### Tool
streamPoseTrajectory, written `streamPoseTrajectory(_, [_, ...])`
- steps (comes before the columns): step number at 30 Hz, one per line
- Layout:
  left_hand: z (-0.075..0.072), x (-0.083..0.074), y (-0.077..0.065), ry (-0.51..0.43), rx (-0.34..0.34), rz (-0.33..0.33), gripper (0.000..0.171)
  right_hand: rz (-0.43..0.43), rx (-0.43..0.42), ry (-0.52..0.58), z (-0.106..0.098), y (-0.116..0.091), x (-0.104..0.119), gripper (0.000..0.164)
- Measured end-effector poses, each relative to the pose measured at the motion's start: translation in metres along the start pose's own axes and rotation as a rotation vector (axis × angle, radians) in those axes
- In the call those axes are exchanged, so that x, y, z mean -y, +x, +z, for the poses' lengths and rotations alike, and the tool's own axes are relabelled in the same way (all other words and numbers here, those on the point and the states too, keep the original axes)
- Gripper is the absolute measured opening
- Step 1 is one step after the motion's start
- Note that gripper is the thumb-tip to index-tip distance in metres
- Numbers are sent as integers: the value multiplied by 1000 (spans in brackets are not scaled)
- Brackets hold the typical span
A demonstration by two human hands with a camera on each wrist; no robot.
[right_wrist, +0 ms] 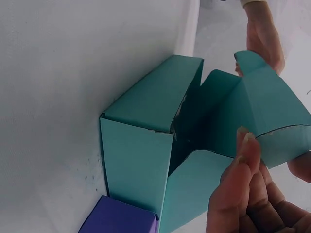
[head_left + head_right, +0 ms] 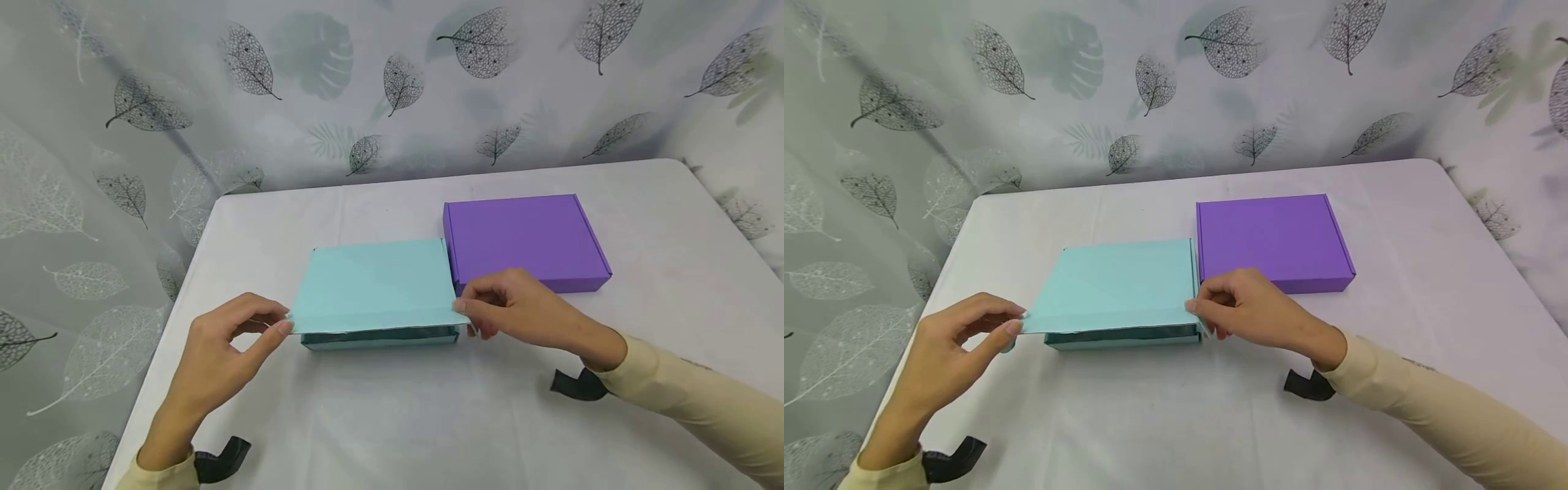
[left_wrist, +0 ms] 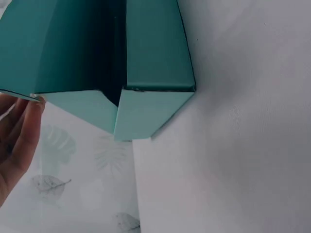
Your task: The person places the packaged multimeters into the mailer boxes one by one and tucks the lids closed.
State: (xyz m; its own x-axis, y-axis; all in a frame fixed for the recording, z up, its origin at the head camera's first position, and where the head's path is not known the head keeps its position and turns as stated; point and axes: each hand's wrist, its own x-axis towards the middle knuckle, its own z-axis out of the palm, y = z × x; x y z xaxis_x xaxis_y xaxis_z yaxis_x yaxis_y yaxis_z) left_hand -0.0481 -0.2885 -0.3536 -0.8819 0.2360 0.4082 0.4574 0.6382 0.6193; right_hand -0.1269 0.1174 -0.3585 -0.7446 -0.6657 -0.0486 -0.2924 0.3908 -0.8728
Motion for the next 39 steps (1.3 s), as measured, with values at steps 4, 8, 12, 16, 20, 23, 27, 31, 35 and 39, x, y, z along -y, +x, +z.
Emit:
streamPoseTrajectory(4, [3, -4, -1, -28, -22, -59, 14, -3, 1, -5, 1, -1, -2, 21])
streamPoseTrajectory(8, [4, -7, -2, -36, -15, -138, 15, -4, -5, -10, 1, -3, -6, 14])
streamPoseTrajectory(12, [5, -8, -5, -27, 12, -207, 18, -11, -19, -38, 4, -4, -10, 11])
streamPoseTrajectory(16, [7, -7, -7, 3, 21, -227, 19, -20, -39, -85, 7, -4, -12, 8])
streamPoseTrajectory(20, [9, -8, -10, 47, 28, -243, 19, -38, -66, -137, 9, -5, -16, 8])
streamPoseTrajectory(23, [11, -9, -12, 68, 46, -269, 17, -43, -80, -169, 10, -6, -19, 11])
streamPoseTrajectory(27, [12, -11, -12, 112, 95, -328, 14, -30, -67, -183, 11, -7, -21, 15])
streamPoseTrajectory(31, [12, -12, -12, 145, 172, -412, 19, -32, -30, -186, 12, -7, -22, 18])
streamPoseTrajectory(35, [11, -12, -12, 151, 240, -475, 29, -41, 7, -178, 13, -8, -22, 20])
streamPoseTrajectory(39, [11, -11, -12, 137, 294, -512, 34, -45, 38, -154, 15, -9, -23, 20])
